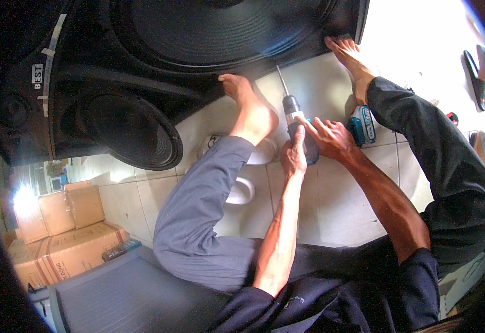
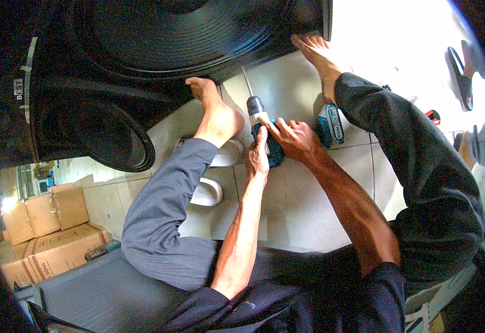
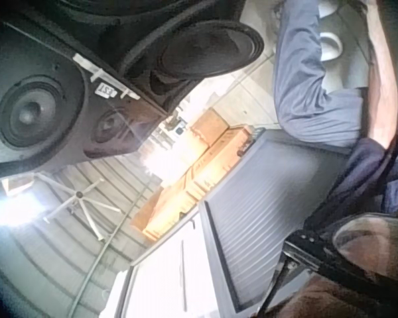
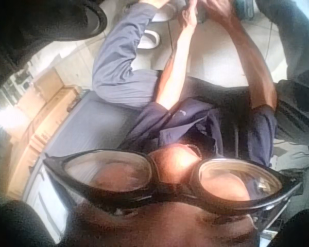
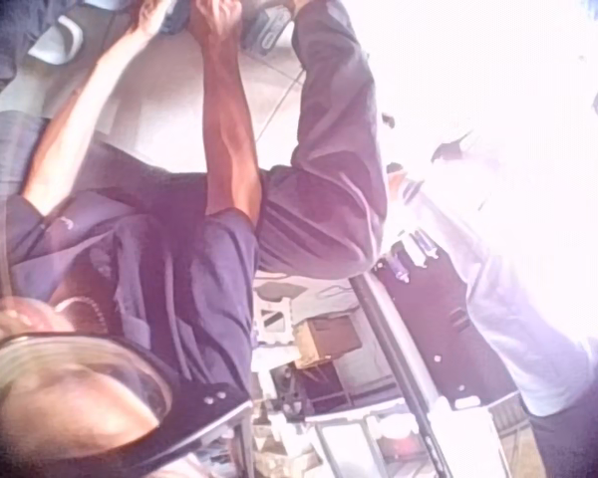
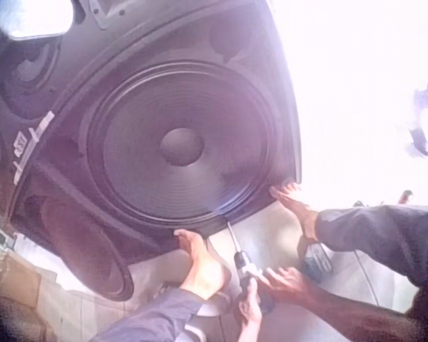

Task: The person uses a cordless drill to fasten screws into a large black speaker cabinet. They reposition the speaker, insert a speaker cone into the cabinet, and continue securing the assembly with screws.

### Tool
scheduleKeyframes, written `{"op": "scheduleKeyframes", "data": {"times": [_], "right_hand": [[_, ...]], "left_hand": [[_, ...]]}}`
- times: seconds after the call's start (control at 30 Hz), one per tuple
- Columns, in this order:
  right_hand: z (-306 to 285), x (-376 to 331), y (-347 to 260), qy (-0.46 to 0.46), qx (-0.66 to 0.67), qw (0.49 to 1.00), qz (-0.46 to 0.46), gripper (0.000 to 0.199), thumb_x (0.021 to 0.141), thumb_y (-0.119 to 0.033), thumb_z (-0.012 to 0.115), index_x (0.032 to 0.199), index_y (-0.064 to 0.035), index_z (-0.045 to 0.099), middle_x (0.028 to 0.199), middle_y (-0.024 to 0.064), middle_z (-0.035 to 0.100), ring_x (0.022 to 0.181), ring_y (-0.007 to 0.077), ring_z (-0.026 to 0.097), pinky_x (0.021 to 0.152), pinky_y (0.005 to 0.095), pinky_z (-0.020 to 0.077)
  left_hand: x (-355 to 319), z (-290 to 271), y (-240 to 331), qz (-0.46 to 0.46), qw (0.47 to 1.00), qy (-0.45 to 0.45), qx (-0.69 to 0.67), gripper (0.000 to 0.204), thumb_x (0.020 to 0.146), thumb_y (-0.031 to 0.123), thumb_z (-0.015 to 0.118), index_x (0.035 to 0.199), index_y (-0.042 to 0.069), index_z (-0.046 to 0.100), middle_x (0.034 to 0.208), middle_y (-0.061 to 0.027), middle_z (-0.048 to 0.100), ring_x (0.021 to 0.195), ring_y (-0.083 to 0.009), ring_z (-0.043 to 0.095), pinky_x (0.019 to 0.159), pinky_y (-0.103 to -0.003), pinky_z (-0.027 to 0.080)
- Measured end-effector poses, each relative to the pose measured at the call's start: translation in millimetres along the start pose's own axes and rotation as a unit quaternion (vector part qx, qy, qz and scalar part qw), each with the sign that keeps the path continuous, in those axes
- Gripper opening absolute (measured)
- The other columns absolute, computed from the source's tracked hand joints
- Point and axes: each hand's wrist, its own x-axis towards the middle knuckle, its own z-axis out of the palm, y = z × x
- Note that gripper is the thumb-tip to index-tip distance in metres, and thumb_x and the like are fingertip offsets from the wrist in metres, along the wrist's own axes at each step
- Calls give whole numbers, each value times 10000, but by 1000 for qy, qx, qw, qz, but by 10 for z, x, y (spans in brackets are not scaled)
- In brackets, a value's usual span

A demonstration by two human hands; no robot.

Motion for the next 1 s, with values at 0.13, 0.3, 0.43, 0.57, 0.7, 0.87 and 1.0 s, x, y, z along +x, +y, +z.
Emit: {"op": "scheduleKeyframes", "data": {"times": [0.13, 0.3, 0.43, 0.57, 0.7, 0.87, 1.0], "right_hand": [[-17, 8, -8, 15, -1, 1000, 2, 582, 794, -142, 514, 1362, -129, 387, 877, 72, 525, 642, 203, 590, 530, 321, 489], [-4, -20, 8, -1, -9, 1000, 1, 573, 787, -155, 527, 1346, -129, 404, 860, 68, 514, 644, 203, 593, 518, 327, 472], [26, -57, 35, -18, -18, 1000, -5, 570, 783, -149, 535, 1339, -123, 409, 856, 69, 504, 650, 198, 591, 523, 318, 474], [-48, 34, -45, -6, -2, 1000, -7, 562, 792, -133, 530, 1340, -116, 406, 871, 77, 501, 677, 192, 592, 543, 305, 486], [-93, -78, -27, -44, 7, 999, 25, 663, 743, -60, 593, 1364, -120, 372, 1010, 135, 539, 789, 234, 610, 624, 333, 511], [-382, -205, -193, -118, 2, 993, -28, 862, 651, -10, 676, 1411, -146, 294, 1049, 165, 533, 853, 270, 598, 685, 352, 502], [-1093, -351, -239, -147, 32, 988, -45, 824, 650, -68, 678, 1390, -153, 326, 993, 143, 526, 837, 279, 600, 688, 382, 506]], "left_hand": [[257, -100, 426, 10, 997, 51, 53, 726, 852, 476, 365, 1305, -54, 163, 1364, -224, 180, 1278, -252, 182, 1057, -329, 141], [826, -293, 1223, 6, 975, 204, 89, 770, 855, 438, 345, 1366, -63, 59, 1456, -233, 75, 1361, -241, 87, 1119, -321, 70], [1010, -405, 1017, 14, 980, 116, 158, 878, 787, 304, 433, 1373, -79, -99, 1480, -250, -59, 1398, -241, -60, 1141, -341, -29], [1367, -616, 458, 129, 938, 138, 291, 965, 730, 230, 504, 1356, -97, -152, 1475, -262, -89, 1392, -261, -116, 1128, -370, -75], [1051, -339, 841, 72, 980, 111, 146, 959, 701, 97, 492, 1335, -127, -192, 1458, -288, -136, 1384, -272, -150, 1120, -350, -85], [750, -820, 138, 73, 992, -59, 87, 745, 757, 229, 474, 1257, -106, 34, 1220, -307, 166, 1161, -316, 189, 986, -389, 184], [275, -765, 162, -63, 917, -154, -361, 145, 809, 6, 406, 870, 1, 538, 756, -57, 521, 617, -124, 485, 554, -228, 425]]}}
